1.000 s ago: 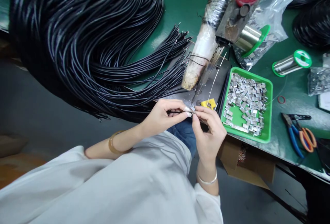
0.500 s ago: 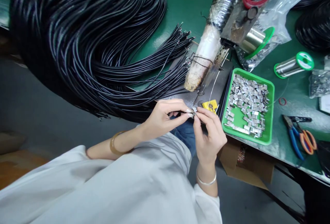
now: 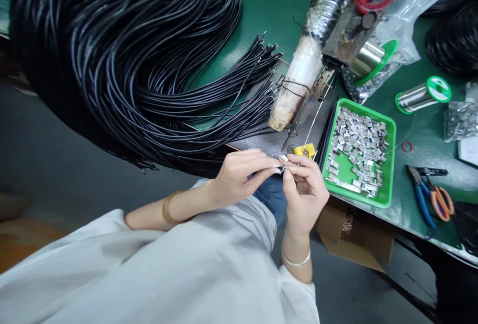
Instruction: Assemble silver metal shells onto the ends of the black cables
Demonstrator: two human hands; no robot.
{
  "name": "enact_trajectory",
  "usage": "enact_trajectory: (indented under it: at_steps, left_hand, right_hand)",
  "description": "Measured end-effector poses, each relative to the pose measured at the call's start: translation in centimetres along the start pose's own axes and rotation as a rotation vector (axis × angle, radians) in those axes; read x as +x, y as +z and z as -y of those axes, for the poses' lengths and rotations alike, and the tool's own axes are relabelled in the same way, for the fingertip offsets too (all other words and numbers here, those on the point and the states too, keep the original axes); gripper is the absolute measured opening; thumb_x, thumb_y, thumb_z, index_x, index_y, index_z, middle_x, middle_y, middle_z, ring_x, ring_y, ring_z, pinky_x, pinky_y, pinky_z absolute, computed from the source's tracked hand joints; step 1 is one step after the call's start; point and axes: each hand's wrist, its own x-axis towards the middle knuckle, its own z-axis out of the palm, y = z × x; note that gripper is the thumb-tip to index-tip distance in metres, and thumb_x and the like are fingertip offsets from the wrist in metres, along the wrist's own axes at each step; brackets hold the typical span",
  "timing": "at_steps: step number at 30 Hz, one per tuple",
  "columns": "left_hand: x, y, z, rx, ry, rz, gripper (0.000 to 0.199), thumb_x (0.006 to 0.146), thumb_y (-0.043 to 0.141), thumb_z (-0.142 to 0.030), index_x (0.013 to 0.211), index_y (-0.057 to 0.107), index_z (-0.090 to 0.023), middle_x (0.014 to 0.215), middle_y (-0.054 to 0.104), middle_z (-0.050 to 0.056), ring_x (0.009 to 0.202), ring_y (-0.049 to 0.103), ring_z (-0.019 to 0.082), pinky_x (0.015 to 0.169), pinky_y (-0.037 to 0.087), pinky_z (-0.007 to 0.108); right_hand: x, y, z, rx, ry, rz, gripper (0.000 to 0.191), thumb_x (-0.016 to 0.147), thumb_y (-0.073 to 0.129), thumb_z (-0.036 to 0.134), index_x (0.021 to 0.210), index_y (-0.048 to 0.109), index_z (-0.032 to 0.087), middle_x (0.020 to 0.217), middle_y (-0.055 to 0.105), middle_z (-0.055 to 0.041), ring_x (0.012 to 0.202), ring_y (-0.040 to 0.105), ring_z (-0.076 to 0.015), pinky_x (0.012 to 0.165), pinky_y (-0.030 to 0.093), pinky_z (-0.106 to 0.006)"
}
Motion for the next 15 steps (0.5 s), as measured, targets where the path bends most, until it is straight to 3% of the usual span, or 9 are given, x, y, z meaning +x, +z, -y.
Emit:
enact_trajectory:
  at_steps: [3, 6, 9, 10, 15]
  left_hand:
    - [-0.1, -0.2, -0.7, -0.224, -0.104, -0.008, 0.016, 0.101, 0.052, -0.017, 0.095, 0.067, -0.014, 0.086, 0.075, 0.007, 0.075, 0.066, 0.012, 0.071, 0.05, 0.023]
    - [0.1, -0.6, -1.1, -0.53, -0.351, 0.109, 0.019, 0.1, 0.053, -0.023, 0.085, 0.062, -0.014, 0.07, 0.067, 0.001, 0.055, 0.054, 0.007, 0.056, 0.044, 0.02]
    - [0.5, -1.1, -0.9, -0.841, -0.604, 0.202, 0.023, 0.097, 0.059, -0.033, 0.084, 0.059, -0.014, 0.062, 0.062, -0.002, 0.044, 0.043, 0.004, 0.045, 0.035, 0.018]
    - [0.6, -1.2, -0.8, -0.897, -0.646, 0.203, 0.024, 0.095, 0.062, -0.035, 0.085, 0.059, -0.014, 0.06, 0.061, -0.002, 0.044, 0.042, 0.004, 0.045, 0.034, 0.018]
    - [1.2, -1.2, -0.4, -0.921, -0.722, 0.109, 0.024, 0.084, 0.074, -0.034, 0.082, 0.065, -0.012, 0.055, 0.051, -0.006, 0.05, 0.042, 0.005, 0.05, 0.033, 0.018]
  right_hand:
    - [0.1, 0.2, -0.5, 0.144, 0.083, 0.08, 0.012, 0.087, 0.068, 0.026, 0.077, 0.063, 0.021, 0.103, 0.072, -0.0038, 0.089, 0.076, -0.0183, 0.082, 0.064, -0.036]
    - [-0.1, 0.5, -0.4, 0.101, 0.068, 0.094, 0.015, 0.088, 0.067, 0.029, 0.077, 0.061, 0.021, 0.104, 0.073, -0.0055, 0.091, 0.076, -0.0199, 0.08, 0.064, -0.037]
    - [-0.4, 1.0, 0.3, -0.096, -0.094, -0.004, 0.002, 0.087, 0.071, 0.02, 0.086, 0.07, 0.022, 0.105, 0.075, -0.0046, 0.097, 0.075, -0.0195, 0.084, 0.063, -0.036]
    - [-0.5, 1.0, 0.5, -0.185, -0.16, -0.036, 0.007, 0.086, 0.072, 0.018, 0.09, 0.072, 0.023, 0.105, 0.075, -0.0042, 0.098, 0.074, -0.0193, 0.085, 0.063, -0.037]
    - [-0.6, 0.3, 0.8, -0.313, -0.358, -0.162, 0.017, 0.091, 0.066, 0.013, 0.102, 0.073, 0.023, 0.101, 0.077, -0.004, 0.095, 0.075, -0.0202, 0.083, 0.064, -0.04]
